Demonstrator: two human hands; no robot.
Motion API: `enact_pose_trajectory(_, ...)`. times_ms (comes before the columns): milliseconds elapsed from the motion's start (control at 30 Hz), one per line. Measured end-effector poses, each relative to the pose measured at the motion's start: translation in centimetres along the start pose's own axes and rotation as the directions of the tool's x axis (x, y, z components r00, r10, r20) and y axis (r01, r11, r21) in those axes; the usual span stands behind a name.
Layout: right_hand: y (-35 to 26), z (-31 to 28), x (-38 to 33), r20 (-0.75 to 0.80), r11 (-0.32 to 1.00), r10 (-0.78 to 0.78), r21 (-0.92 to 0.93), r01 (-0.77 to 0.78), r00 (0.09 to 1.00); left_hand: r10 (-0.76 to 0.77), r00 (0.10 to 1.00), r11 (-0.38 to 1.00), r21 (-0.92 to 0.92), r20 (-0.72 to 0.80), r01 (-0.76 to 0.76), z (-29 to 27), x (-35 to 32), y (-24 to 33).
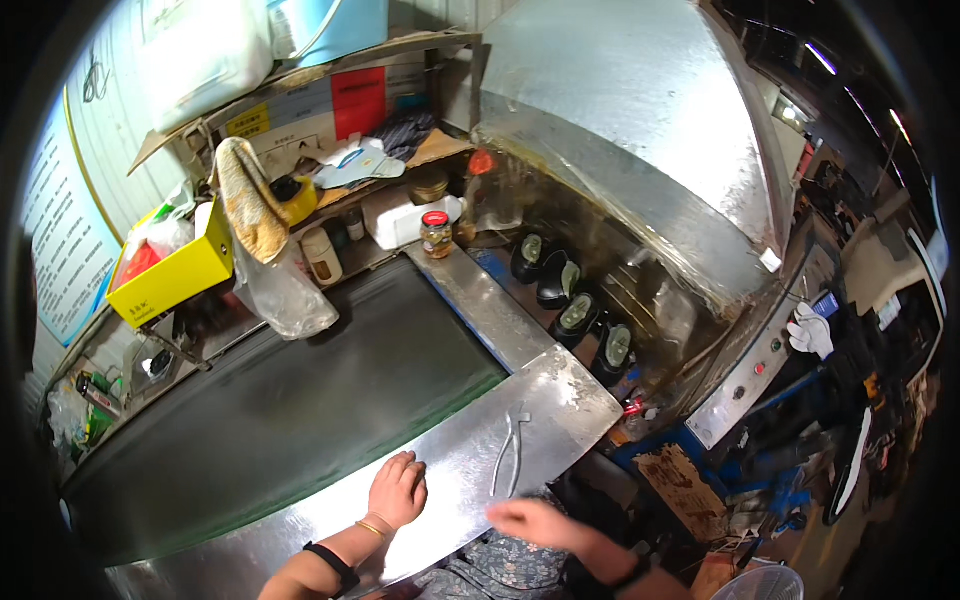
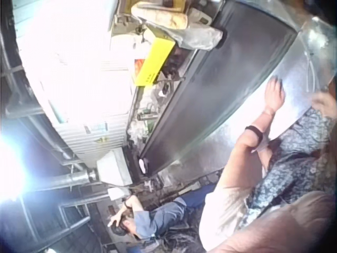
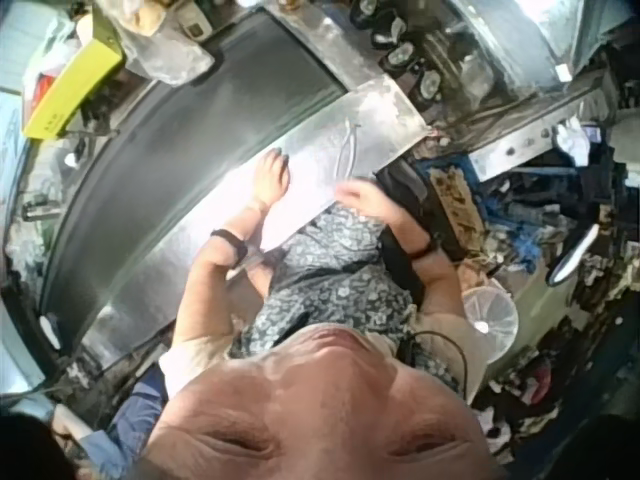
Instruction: Assembling shoes by placing them on lasts and processing them through machinery in a shoe factory production line.
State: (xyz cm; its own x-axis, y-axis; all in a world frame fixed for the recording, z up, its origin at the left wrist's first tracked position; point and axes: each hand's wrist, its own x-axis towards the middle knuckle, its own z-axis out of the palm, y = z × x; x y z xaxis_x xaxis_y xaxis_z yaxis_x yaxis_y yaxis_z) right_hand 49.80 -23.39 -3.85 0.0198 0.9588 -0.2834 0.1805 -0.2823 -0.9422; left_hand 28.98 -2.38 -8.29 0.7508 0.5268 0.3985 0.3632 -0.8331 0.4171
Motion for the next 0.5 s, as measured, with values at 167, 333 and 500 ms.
enact_pose_trajectory(167, 2.1, 4.9, -12.1, -0.483, 0.977, 0.199, 0.163, -0.136, 0.852, 0.062, 0.998, 0.998, 0.022, -0.019, -0.062, 0.2, -0.1, -0.2)
enact_pose_trajectory(333, -0.5, 9.4, -13.4, -0.535, 0.909, -0.108, -0.394, -0.135, 0.838, 0.078, 0.994, 0.997, -0.005, -0.073, -0.079, 0.2, -1.7, -1.6)
enact_pose_trajectory(500, 3.7, 10.1, -14.5, -0.502, 0.767, -0.253, -0.626, -0.145, 0.827, -0.012, 1.000, 0.999, -0.043, 0.012, 0.013, 1.9, -2.0, -0.4)
